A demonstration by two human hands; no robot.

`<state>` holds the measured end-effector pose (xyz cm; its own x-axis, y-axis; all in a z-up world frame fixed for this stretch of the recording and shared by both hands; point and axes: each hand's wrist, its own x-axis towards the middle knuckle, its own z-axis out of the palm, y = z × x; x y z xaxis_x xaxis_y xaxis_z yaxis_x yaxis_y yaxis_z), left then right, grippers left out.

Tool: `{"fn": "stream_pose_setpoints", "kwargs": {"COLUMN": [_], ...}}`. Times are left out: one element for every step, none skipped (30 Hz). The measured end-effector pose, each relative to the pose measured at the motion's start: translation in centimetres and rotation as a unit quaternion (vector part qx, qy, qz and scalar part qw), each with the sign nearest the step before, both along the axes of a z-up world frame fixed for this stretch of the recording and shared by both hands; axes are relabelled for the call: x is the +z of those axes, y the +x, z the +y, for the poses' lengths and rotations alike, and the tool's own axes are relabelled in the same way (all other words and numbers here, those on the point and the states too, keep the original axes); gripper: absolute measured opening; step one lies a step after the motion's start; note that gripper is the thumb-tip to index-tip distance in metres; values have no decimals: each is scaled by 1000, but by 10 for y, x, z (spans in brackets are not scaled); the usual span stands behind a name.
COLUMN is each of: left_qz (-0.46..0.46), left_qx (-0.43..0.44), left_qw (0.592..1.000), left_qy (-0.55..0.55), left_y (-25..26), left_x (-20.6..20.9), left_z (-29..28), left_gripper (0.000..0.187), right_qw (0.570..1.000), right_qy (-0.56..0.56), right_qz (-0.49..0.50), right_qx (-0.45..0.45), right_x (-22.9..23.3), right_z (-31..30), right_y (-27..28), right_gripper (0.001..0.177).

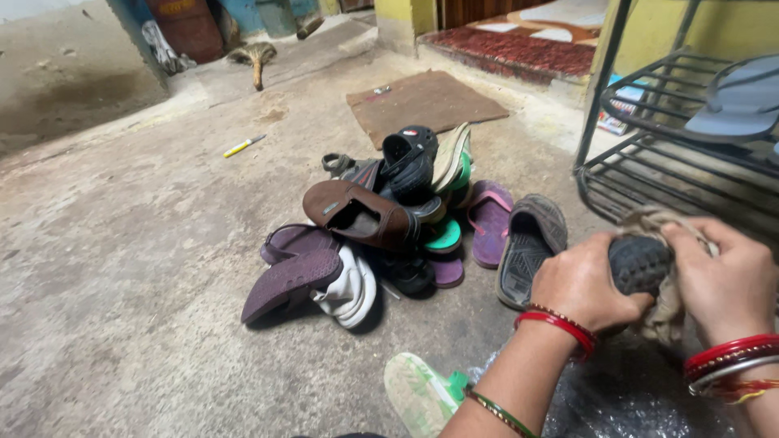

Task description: The person sits on the floor and wipes several shoes and sandals with a cloth, then places them on a metal shoe rack. They handle black clogs, blue flip-flops, and black slip-on shoes, cleaning each one before arranging them on the rack.

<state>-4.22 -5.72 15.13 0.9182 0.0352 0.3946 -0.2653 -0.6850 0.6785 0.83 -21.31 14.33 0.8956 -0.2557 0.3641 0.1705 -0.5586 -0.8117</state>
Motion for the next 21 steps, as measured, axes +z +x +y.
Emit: {"fn": "stream_pose_setpoints", "kwargs": {"left_qz": [7, 13, 18, 22, 28, 34, 22, 9, -1, 7, 13, 19, 15, 12, 7, 6, 7, 9, 8, 7, 6], "left_qx": [5, 10, 15, 14, 13, 12, 4, -4, -9, -12, -15, -18, -21, -23, -24, -22, -19, -16, -16, -17, -17], "left_qw": [1000, 999, 998, 998, 998, 998, 999, 1000, 1000, 1000, 999, 999, 999, 999, 998, 998, 998, 997, 998, 998, 998], "left_qy": [19, 37, 54, 51, 49, 48, 32, 17, -1, -13, -26, -39, -43, -48, -51, -58, -63, -69, -67, -65, -63], "left_y": [4, 10, 12, 13, 12, 11, 11, 10, 6, 3, 2, 1, 0, -1, 0, 1, 0, -1, 0, 1, 3], "left_x": [-1, -1, -1, -2, -4, -5, -4, -3, -3, -2, -1, 0, 0, 0, 0, 0, -2, -5, -6, -6, -6], "left_z": [2, 3, 4, 5, 9, 12, 16, 18, 20, 22, 23, 25, 27, 29, 33, 36, 39, 41, 43, 45, 47], "left_gripper": [72, 67, 63, 60, 56, 53, 60, 68, 78, 77, 76, 74, 75, 75, 76, 77, 78, 79, 79, 80, 80], "right_qw": [999, 998, 980, 944, 937, 929, 959, 981, 990, 996, 998, 990, 966, 927, 915, 902, 887, 894, 902, 909, 909], "right_qy": [-13, -27, -122, -214, -235, -256, -206, -153, -109, -64, -20, 84, 185, 284, 310, 335, 362, 339, 316, 293, 300], "right_qz": [-29, -57, -156, -251, -258, -265, -191, -115, -77, -38, -2, 49, 100, 149, 171, 194, 219, 211, 200, 188, 176], "right_qx": [9, 18, 21, 26, 31, 37, 38, 41, 45, 49, 51, 101, 149, 196, 194, 191, 188, 203, 217, 230, 229], "right_x": [12, 21, 26, 29, 31, 30, 29, 25, 20, 14, 8, -3, -18, -34, -47, -59, -73, -85, -92, -95, -92], "right_z": [12, 23, 33, 42, 45, 47, 45, 42, 37, 26, 15, 4, -7, -18, -25, -32, -36, -35, -32, -31, -28], "right_y": [-8, -14, -21, -26, -28, -26, -18, -8, 2, 16, 31, 45, 56, 66, 79, 90, 95, 100, 104, 103, 102], "right_gripper": [26, 27, 23, 20, 21, 21, 25, 30, 29, 28, 27, 26, 25, 25, 25, 26, 27, 28, 30, 32, 31]}}
